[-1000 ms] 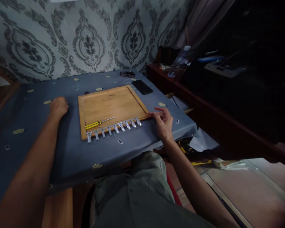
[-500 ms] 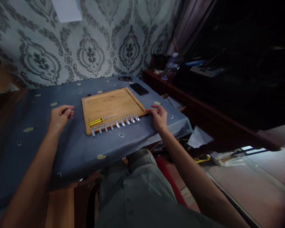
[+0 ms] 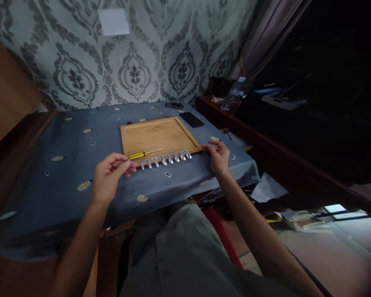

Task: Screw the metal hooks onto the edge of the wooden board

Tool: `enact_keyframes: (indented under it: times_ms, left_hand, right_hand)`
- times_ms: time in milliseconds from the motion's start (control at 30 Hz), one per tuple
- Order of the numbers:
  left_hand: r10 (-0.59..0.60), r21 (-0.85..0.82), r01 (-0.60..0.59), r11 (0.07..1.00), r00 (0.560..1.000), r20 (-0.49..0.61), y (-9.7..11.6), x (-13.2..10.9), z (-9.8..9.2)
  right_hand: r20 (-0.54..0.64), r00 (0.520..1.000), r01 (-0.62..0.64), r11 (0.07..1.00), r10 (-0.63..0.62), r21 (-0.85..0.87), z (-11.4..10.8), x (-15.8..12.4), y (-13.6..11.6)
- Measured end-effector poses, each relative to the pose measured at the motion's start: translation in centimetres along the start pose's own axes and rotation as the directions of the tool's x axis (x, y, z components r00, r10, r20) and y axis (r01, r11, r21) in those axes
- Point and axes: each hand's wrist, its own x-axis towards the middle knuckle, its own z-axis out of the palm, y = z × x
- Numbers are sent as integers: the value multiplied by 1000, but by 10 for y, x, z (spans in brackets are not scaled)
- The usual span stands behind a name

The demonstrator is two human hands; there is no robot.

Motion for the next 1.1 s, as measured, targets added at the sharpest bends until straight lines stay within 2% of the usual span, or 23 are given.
enact_keyframes:
  times_ms: [167, 267, 333, 433, 533, 633, 733, 800, 933, 1100]
  left_hand:
    - [-139, -115, 154, 981, 982, 125, -18, -49, 57]
    - [-204, -164, 232, 959, 964, 170, -32, -67, 90]
    - [-238, -187, 272, 944, 954, 184, -41, -73, 111]
    - [-270, -202, 303, 931, 946, 179, -51, -75, 138]
    - [-265, -183, 292, 939, 951, 157, -56, -75, 159]
    - [-249, -156, 270, 950, 958, 141, -56, -74, 173]
    - [-268, -166, 291, 942, 952, 147, -54, -72, 182]
    - [-303, -202, 330, 922, 940, 154, -54, -69, 186]
    - [-396, -299, 436, 849, 899, 187, -52, -61, 194]
    - [-477, -382, 561, 734, 827, 297, -46, -45, 200]
  right_hand:
    - [24, 998, 57, 998, -56, -41, 3, -5, -16]
    - [43, 990, 139, 989, -137, -56, 2, -22, -36]
    - [93, 977, 199, 979, -194, -53, -2, -47, -52]
    - [251, 938, 250, 968, -237, -17, -13, -96, -72]
    - [353, 901, 255, 966, -253, 40, -26, -136, -81]
    - [334, 914, 215, 973, -231, 83, -35, -155, -79]
    - [298, 934, 174, 979, -199, 106, -38, -158, -77]
    - [312, 930, 163, 979, -195, 125, -38, -155, -77]
    - [352, 914, 164, 977, -203, 136, -34, -145, -82]
    - [348, 900, 241, 965, -261, 101, -29, -129, -87]
